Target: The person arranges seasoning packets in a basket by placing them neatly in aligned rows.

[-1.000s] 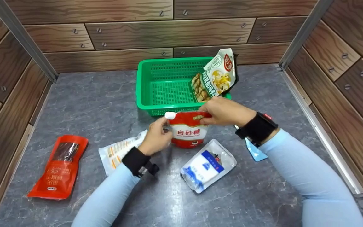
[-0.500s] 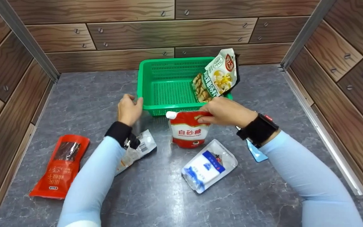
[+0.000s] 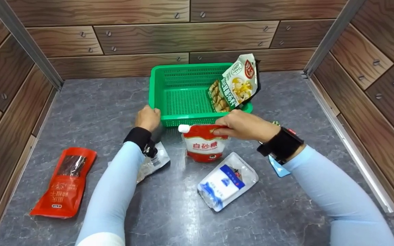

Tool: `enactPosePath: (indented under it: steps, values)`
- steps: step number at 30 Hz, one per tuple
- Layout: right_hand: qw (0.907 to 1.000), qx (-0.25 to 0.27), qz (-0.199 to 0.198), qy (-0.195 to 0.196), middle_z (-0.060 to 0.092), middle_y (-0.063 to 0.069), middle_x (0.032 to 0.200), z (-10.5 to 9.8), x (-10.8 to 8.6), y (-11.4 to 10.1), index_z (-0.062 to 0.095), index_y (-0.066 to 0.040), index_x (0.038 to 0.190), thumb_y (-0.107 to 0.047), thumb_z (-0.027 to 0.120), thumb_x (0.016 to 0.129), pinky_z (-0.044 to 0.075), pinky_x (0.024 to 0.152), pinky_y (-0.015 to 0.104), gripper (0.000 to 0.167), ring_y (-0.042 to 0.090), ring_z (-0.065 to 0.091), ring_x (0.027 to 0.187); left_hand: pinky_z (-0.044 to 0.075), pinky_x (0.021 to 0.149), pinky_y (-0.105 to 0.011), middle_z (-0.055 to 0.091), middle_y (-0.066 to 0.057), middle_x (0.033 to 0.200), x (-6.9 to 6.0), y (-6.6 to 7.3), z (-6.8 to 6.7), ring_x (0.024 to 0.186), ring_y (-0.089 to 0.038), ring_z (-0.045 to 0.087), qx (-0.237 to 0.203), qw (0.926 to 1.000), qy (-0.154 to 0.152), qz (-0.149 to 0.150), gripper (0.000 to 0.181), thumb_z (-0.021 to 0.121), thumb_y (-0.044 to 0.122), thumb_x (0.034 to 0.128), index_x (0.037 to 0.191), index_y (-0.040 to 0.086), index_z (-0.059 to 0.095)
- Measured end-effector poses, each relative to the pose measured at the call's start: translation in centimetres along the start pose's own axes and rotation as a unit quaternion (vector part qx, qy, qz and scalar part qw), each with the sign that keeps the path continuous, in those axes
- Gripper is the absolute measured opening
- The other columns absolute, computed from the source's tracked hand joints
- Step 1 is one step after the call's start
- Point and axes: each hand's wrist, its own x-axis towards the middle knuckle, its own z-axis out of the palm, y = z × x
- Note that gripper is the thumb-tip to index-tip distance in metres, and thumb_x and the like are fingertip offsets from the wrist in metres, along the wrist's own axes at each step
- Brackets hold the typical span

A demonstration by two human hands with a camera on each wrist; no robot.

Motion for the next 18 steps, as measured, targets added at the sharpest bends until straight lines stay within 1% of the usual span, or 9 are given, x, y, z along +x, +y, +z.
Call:
enactPosePath:
  steps: [2,4,7,10,12,16,18]
  values:
    - [1.0000,0.008,-0.003,0.003,0.034,-0.007,0.057,-0.2,0.1,-0.2,0.055,-0.013,0.072,-0.024,0.058,0.097,0.032,0.049,0.023,0.028,0.007,0.034,0.050,0.046,0.087,-0.049,0.062,-0.029,0.109,0.0,0.1,0.0,0.103,-0.042,0.059,0.004,1.0000,-0.004,-0.006,0.038,0.041,0.027,0.1000,0.109,-0.006,0.058]
    - [0.9998,0.014,-0.006,0.010,0.035,-0.007,0.057,-0.4,0.2,-0.5,0.056,-0.013,0.071,-0.023,0.058,0.097,0.032,0.049,0.023,0.028,0.006,0.035,0.049,0.046,0.087,-0.049,0.062,-0.028,0.108,0.0,0.3,0.0,0.103,-0.042,0.059,0.004,0.9999,-0.009,-0.005,0.037,0.040,0.026,0.1002,0.107,-0.005,0.059]
    - [0.9994,0.016,-0.011,0.028,0.037,-0.009,0.057,-0.9,0.4,-0.9,0.056,-0.013,0.069,-0.023,0.058,0.098,0.033,0.047,0.023,0.030,0.005,0.036,0.049,0.047,0.087,-0.048,0.063,-0.029,0.107,0.0,0.5,-0.2,0.102,-0.042,0.060,0.005,0.9998,-0.018,0.001,0.035,0.040,0.023,0.1001,0.101,-0.005,0.061]
    - [0.9986,0.016,-0.017,0.047,0.040,-0.010,0.057,-1.5,0.6,-1.3,0.054,-0.014,0.067,-0.024,0.057,0.098,0.033,0.046,0.023,0.033,0.004,0.037,0.048,0.047,0.087,-0.048,0.063,-0.029,0.106,0.0,0.5,-0.4,0.100,-0.041,0.060,0.001,0.9996,-0.030,-0.003,0.034,0.039,0.021,0.0998,0.097,-0.004,0.062]
    - [0.9979,0.023,-0.018,0.058,0.040,-0.008,0.056,-2.0,0.7,-1.6,0.053,-0.013,0.066,-0.024,0.057,0.098,0.032,0.044,0.023,0.034,0.005,0.037,0.047,0.047,0.087,-0.047,0.062,-0.028,0.109,0.1,0.5,-0.6,0.100,-0.039,0.060,-0.004,0.9992,-0.039,-0.011,0.034,0.040,0.022,0.0994,0.100,-0.005,0.062]
    - [0.9957,0.032,-0.005,0.087,0.051,-0.007,0.059,-3.1,0.9,-2.2,0.066,-0.012,0.076,-0.023,0.057,0.098,0.035,0.043,0.022,0.026,0.005,0.040,0.047,0.047,0.089,-0.045,0.061,-0.026,0.115,0.3,0.3,-1.0,0.102,-0.035,0.058,-0.027,0.9980,-0.050,-0.026,0.037,0.046,0.023,0.0963,0.113,-0.007,0.059]
    - [0.9940,0.037,0.007,0.103,0.054,-0.007,0.059,-3.7,1.0,-2.6,0.071,-0.010,0.083,-0.023,0.057,0.098,0.036,0.042,0.022,0.023,0.006,0.040,0.047,0.046,0.088,-0.044,0.060,-0.025,0.115,0.4,0.2,-1.2,0.100,-0.033,0.056,-0.039,0.9970,-0.058,-0.032,0.038,0.047,0.022,0.0945,0.116,-0.008,0.058]
